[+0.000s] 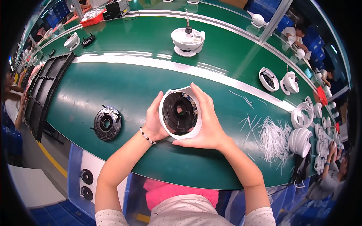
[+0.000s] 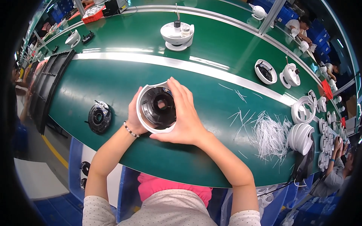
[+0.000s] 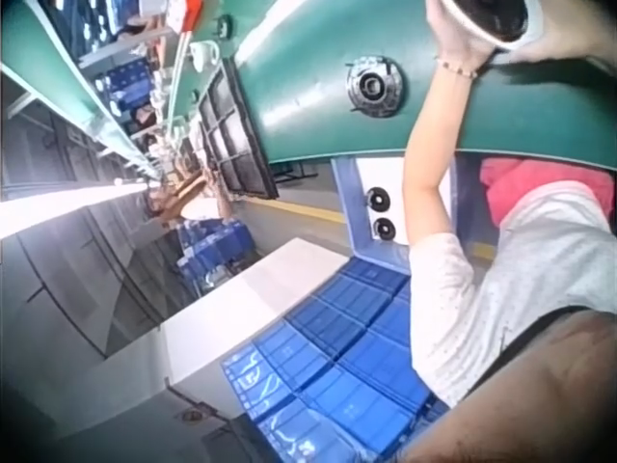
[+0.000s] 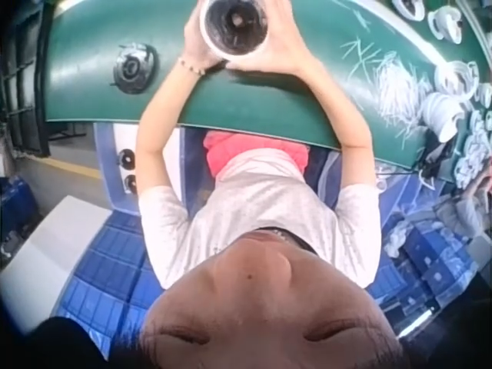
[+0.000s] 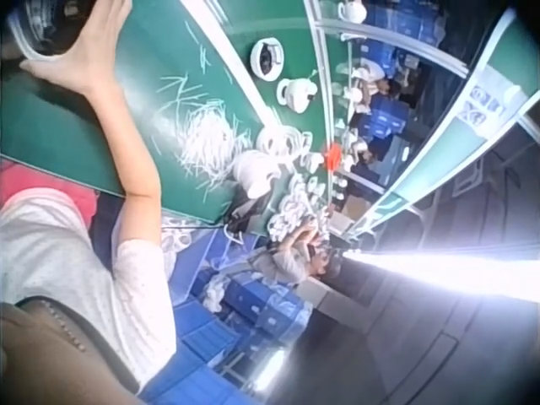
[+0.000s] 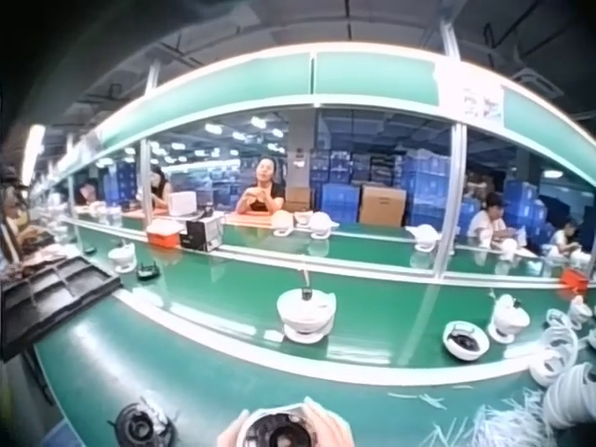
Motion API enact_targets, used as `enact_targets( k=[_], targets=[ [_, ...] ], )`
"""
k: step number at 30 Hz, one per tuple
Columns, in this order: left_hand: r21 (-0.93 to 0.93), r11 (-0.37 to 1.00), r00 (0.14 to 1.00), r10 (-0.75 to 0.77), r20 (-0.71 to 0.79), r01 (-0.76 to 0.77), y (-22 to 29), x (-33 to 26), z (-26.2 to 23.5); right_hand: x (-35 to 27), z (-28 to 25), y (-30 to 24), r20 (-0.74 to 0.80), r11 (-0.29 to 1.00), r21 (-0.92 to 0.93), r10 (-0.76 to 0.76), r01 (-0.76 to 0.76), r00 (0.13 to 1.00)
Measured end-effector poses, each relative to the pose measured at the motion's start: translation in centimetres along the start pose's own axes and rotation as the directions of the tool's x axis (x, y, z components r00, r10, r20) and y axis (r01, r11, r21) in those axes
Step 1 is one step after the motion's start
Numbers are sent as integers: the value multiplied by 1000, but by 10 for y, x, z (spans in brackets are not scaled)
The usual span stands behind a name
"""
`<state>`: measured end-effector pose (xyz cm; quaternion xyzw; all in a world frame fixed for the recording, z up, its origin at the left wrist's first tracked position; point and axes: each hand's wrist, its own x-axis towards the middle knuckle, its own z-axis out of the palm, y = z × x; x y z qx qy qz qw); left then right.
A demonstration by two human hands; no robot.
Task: Assembling dome security camera components on a factory production line.
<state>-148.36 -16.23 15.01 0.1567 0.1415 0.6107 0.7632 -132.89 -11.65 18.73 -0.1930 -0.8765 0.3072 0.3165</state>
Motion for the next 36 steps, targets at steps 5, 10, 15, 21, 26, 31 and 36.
enact_targets(
  k=[5, 10, 15, 21, 26, 31, 36],
  targets=[
    [-111, 994, 999, -16, 47, 22, -3, 4, -5, 0, 3, 3, 13, 992, 105, 69, -70, 998],
    [-75, 997, 998, -17, -68, 12, 1, 4, 1, 3, -11, 7, -101, 956, 290, 68, -36, 993],
    [-88, 996, 998, -15, -63, 10, -2, 3, 5, -2, 0, 3, -72, 981, 135, 149, -139, 986],
    [-66, 995, 996, 63, -68, -68, -11, 8, -7, -3, 16, 4, -68, 990, -139, 28, -37, 997],
    [20, 1000, 992, 6, -127, -4, -10, 8, 1, -3, 14, 11, -43, 990, -137, 34, -39, 998],
    [66, 997, 997, -34, -73, 39, -1, 4, -1, 5, 11, 5, 21, 983, -158, 94, -90, 995],
    [24, 993, 993, -110, -45, 111, 5, 2, -13, 9, 7, 1, 134, 980, -188, 91, -65, 987]
  ],
)
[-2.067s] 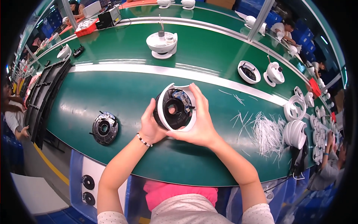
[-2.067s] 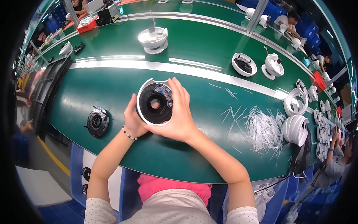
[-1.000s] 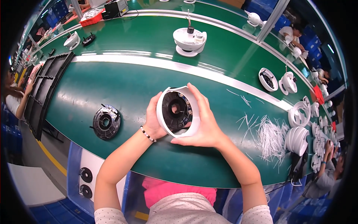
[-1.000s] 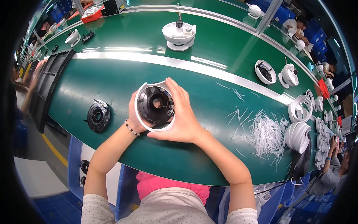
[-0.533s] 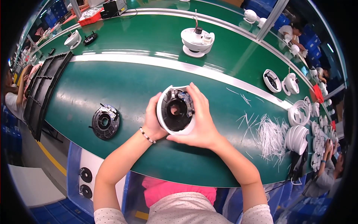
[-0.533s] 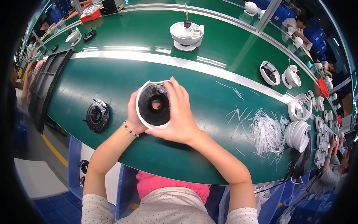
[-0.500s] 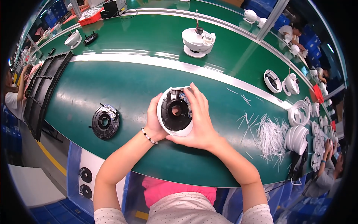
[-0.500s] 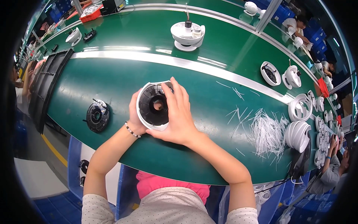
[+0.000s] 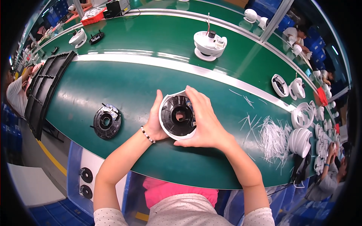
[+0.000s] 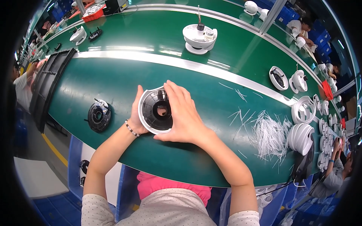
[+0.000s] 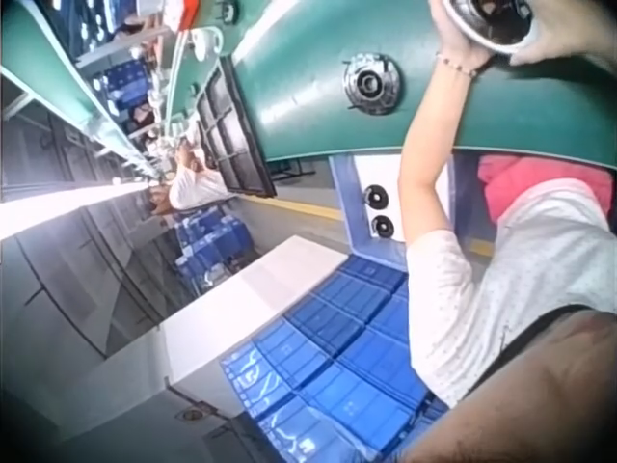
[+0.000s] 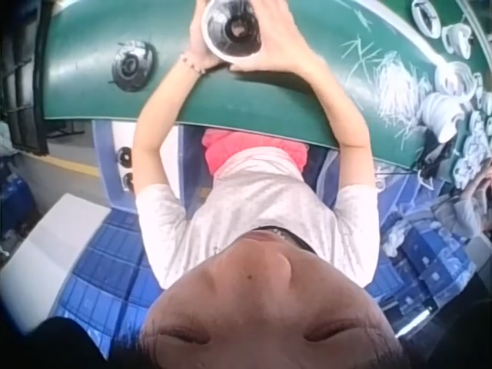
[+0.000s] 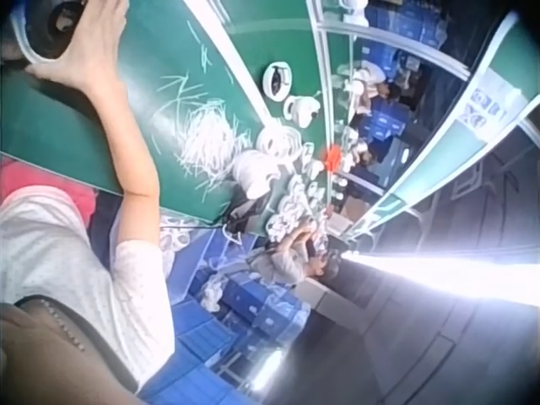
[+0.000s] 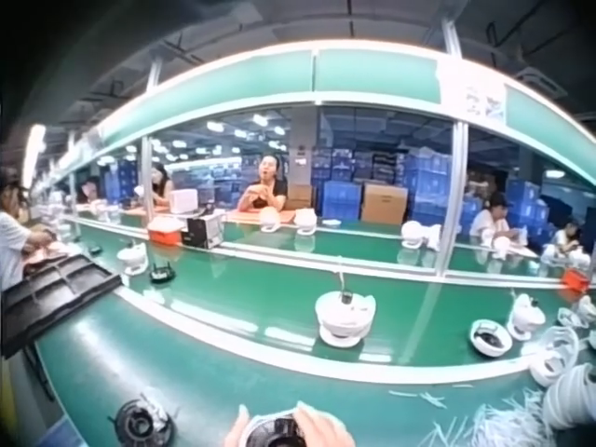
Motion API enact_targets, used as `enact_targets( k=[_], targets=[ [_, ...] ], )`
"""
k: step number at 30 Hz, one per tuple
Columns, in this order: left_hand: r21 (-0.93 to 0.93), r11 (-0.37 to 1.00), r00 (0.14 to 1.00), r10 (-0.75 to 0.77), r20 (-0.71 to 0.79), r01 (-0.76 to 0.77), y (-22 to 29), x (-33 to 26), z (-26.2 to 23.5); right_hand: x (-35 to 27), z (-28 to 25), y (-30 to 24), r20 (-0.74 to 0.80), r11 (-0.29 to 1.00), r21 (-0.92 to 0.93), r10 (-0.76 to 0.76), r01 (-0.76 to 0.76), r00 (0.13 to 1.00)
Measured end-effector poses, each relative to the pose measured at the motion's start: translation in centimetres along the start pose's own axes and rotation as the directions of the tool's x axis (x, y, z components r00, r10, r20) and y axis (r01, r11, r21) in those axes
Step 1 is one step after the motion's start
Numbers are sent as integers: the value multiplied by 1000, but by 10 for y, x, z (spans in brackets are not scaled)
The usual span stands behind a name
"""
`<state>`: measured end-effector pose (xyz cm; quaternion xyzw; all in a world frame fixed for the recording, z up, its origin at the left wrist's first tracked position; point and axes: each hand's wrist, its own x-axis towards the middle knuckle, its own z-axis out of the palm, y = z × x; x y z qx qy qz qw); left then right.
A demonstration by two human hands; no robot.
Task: Assembling dome security camera components on a factory production line.
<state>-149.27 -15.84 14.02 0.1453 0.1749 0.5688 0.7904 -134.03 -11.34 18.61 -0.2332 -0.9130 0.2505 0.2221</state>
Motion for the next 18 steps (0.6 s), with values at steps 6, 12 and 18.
enact_targets(
  k=[6, 12, 18],
  targets=[
    [-8, 992, 992, 125, 25, -125, 5, -7, -16, 6, 27, 3, -154, 1000, -2, -27, 27, 988],
    [-55, 984, 984, 174, 28, -172, 13, -7, -11, 15, 45, -7, -261, 996, 8, 87, -88, 961],
    [42, 975, 970, 222, -97, -218, 36, 25, -20, 13, 62, 29, -399, 997, -36, 53, -74, 916]
  ],
)
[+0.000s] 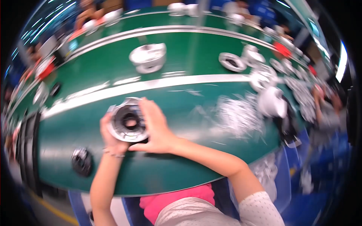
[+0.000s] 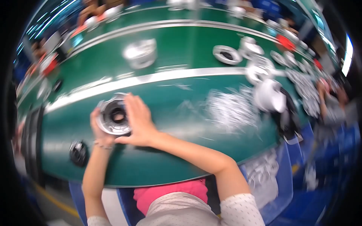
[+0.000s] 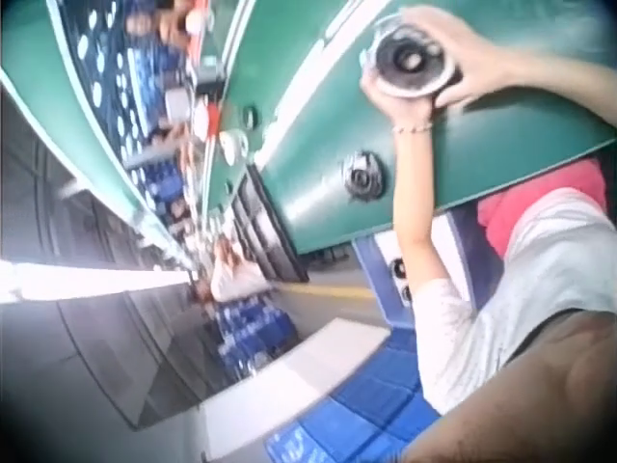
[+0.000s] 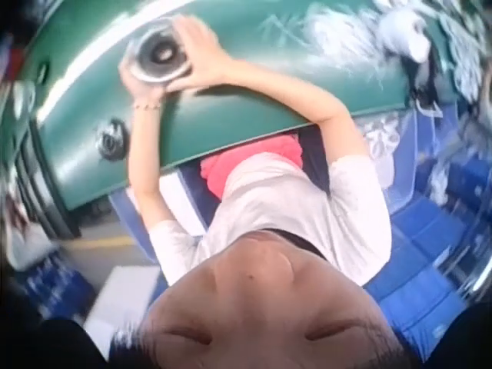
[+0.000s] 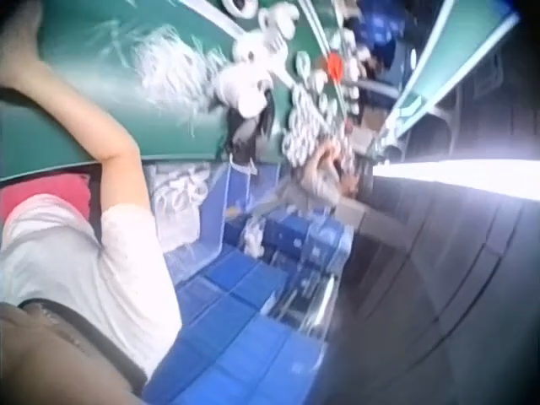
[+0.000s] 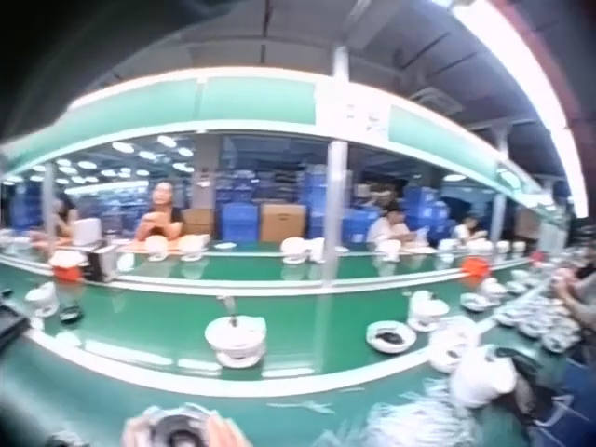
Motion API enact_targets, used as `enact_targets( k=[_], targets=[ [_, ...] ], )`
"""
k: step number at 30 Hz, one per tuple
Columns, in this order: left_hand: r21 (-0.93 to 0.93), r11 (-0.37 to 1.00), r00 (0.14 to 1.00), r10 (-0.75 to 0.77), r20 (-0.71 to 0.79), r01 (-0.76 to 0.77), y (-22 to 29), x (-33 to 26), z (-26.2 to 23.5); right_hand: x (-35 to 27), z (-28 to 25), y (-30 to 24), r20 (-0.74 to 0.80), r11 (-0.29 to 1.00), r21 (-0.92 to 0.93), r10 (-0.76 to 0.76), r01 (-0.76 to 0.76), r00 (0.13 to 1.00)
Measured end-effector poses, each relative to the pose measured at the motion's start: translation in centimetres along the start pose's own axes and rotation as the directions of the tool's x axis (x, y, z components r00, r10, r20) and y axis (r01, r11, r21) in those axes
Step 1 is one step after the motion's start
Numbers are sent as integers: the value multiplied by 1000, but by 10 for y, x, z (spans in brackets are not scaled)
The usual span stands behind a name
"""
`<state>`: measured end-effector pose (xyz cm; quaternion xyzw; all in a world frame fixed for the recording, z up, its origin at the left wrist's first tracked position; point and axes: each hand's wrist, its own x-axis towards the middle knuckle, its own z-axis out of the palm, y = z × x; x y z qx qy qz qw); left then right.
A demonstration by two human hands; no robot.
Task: Assembling dome security camera components on a factory production line.
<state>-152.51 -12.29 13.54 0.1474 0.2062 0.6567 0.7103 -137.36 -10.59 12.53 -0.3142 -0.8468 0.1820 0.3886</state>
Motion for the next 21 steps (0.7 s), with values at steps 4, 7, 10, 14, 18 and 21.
enact_targets(
  k=[4, 7, 10, 14, 18, 21],
  targets=[
    [105, 994, 991, 2, -134, 12, 31, 67, -27, -4, -76, 11, -121, 975, -220, -3, -24, 993],
    [150, 983, 938, 145, -314, -101, 30, 132, -18, -28, -174, 35, -439, 900, -425, -106, -102, 892],
    [130, 989, 969, 96, -227, -68, 52, 195, -64, -57, -242, 54, -601, 696, -644, -201, -319, 774],
    [173, 973, 971, 178, -158, -150, 67, 238, -118, -100, -288, 95, -692, 382, -668, -3, -638, 722],
    [991, 129, 748, 661, -63, -30, 40, 222, -79, -141, -313, 110, -728, 281, -519, 350, -807, 590],
    [944, 207, 637, 771, 4, -257, 68, 167, -44, -162, -329, 126, -757, 363, -431, 353, -826, 550]
  ],
)
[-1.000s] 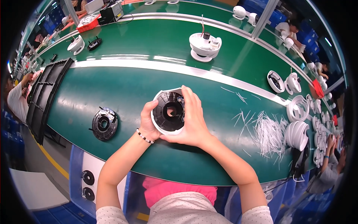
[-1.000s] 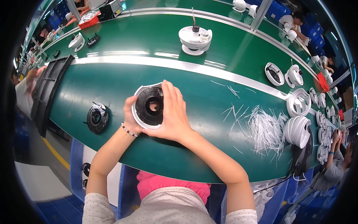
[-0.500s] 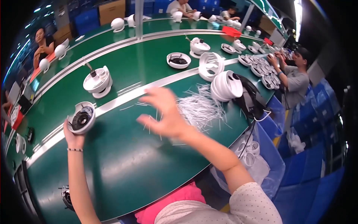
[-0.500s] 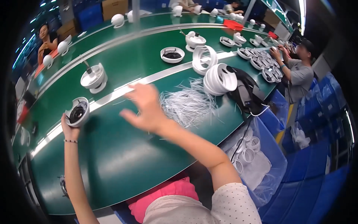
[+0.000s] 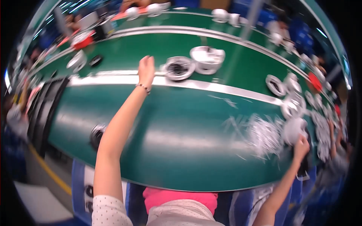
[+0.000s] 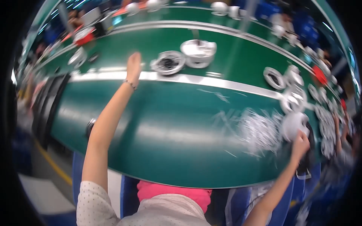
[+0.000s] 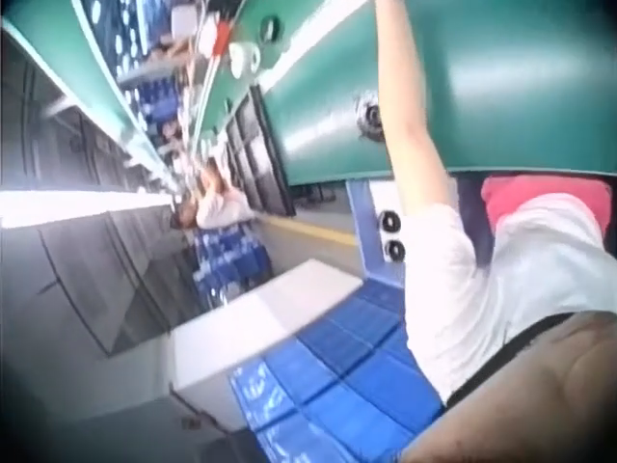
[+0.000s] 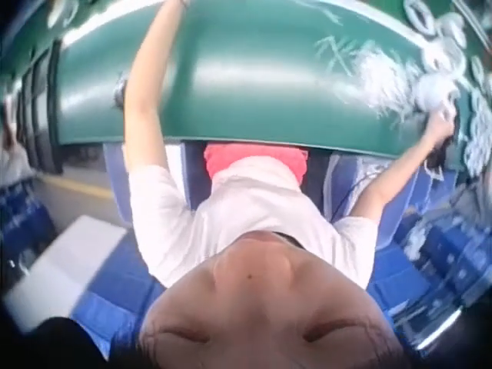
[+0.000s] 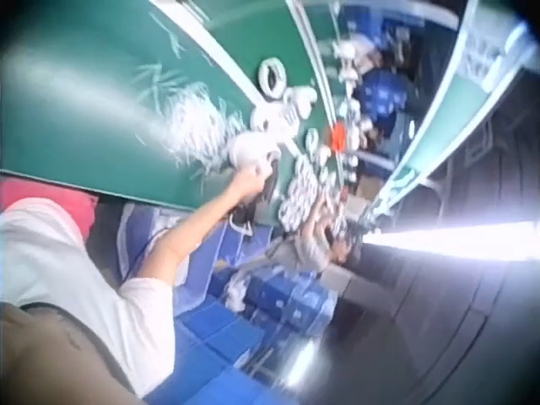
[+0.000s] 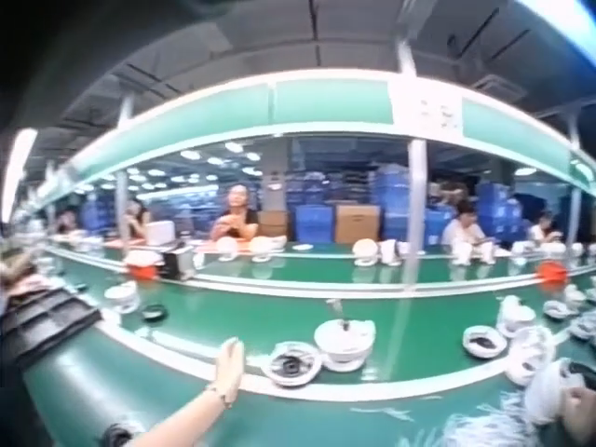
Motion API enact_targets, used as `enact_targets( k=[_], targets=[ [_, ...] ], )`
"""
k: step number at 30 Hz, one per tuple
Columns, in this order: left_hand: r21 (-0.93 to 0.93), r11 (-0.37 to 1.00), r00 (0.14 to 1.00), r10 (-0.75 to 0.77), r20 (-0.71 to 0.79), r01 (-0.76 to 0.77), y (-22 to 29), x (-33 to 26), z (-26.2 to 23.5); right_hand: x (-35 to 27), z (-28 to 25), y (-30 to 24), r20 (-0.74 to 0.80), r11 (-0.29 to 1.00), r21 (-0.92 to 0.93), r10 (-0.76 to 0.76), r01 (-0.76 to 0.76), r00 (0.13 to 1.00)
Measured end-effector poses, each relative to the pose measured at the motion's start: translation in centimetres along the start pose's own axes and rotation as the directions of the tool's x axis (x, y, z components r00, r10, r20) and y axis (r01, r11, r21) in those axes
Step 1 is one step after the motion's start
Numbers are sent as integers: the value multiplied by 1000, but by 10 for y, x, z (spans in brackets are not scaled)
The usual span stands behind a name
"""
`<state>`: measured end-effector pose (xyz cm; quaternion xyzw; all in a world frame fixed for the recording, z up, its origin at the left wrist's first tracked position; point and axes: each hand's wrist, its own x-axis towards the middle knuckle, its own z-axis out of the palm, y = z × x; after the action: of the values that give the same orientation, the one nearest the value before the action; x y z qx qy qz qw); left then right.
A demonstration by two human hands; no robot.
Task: Assembling dome security camera components on a factory production line.
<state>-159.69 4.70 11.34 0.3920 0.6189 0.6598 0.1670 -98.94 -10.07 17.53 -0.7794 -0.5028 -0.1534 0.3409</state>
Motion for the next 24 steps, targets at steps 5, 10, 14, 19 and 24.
enact_targets(
  k=[5, 10, 14, 19, 24],
  targets=[
    [133, 989, 964, -93, 248, 61, 53, 13, -172, 12, 18, 15, 14, 989, 93, -118, 117, 993],
    [581, 813, 701, -392, 596, -39, 53, -14, -299, 21, 22, 16, 125, 988, 141, -86, 68, 988],
    [655, 751, 644, -545, 538, 88, 48, -48, -330, 38, 11, 54, -151, 966, 257, 30, 10, 988],
    [627, 779, 708, -452, 543, 16, 40, -53, -325, 5, -41, -61, -352, 917, 363, -29, 165, 936],
    [273, 961, 668, -229, 708, 40, 37, -48, -265, -98, -35, -219, -122, 545, 450, -747, 708, 653]
  ],
)
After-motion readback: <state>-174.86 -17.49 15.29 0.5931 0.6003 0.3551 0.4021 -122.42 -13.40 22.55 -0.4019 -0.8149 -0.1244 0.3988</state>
